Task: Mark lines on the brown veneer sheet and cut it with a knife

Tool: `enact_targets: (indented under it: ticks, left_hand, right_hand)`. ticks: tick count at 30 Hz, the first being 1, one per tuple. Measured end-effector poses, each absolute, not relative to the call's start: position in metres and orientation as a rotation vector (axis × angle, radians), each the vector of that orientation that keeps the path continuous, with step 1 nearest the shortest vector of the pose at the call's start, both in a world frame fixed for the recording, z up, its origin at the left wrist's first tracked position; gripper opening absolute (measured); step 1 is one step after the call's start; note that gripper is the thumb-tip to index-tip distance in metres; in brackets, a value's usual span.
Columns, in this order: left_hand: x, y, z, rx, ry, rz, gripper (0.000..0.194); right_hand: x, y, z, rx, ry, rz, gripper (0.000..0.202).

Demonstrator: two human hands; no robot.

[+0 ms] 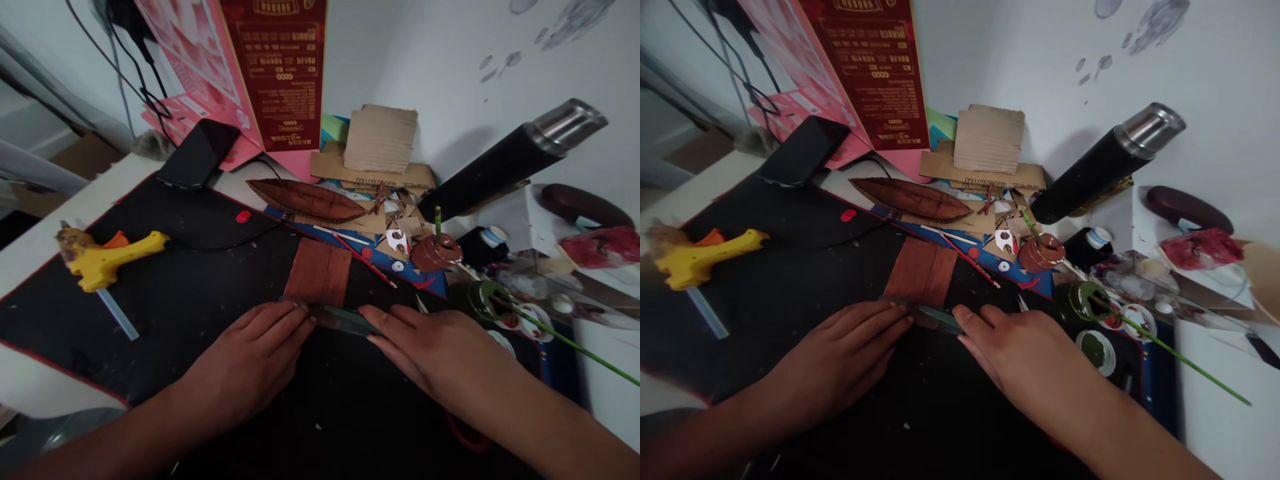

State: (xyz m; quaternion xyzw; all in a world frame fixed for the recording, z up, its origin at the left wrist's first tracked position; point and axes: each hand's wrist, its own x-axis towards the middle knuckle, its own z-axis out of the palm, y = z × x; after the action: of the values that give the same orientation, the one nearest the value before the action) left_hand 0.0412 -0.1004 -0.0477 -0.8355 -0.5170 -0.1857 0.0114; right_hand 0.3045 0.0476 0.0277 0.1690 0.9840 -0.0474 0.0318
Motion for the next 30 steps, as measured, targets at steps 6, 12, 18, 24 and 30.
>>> enact_targets:
  ticks: [6,12,18,24,30]
  left_hand:
    - [0.041,-0.099,-0.049,-2.610,-1.613,-0.577,0.038]
    - [0.042,-0.100,-0.049,-2.606,-1.615,-0.578,0.037]
    - [0.042,-0.098,-0.049,-2.599,-1.601,-0.579,0.038]
    - [0.041,-0.100,-0.050,-2.626,-1.612,-0.574,0.037]
    - [0.041,-0.100,-0.050,-2.620,-1.606,-0.584,0.038]
  right_hand:
    - [0.311,0.048,0.030,0.533,3.005,-0.167,0.041]
    - [0.308,0.050,0.028,0.507,3.004,-0.162,0.039]
    - [0.300,0.050,0.030,0.515,2.997,-0.142,0.031]
    - [0.305,0.048,0.031,0.533,2.964,-0.082,0.031]
    - [0.313,0.048,0.031,0.523,2.943,-0.050,0.034]
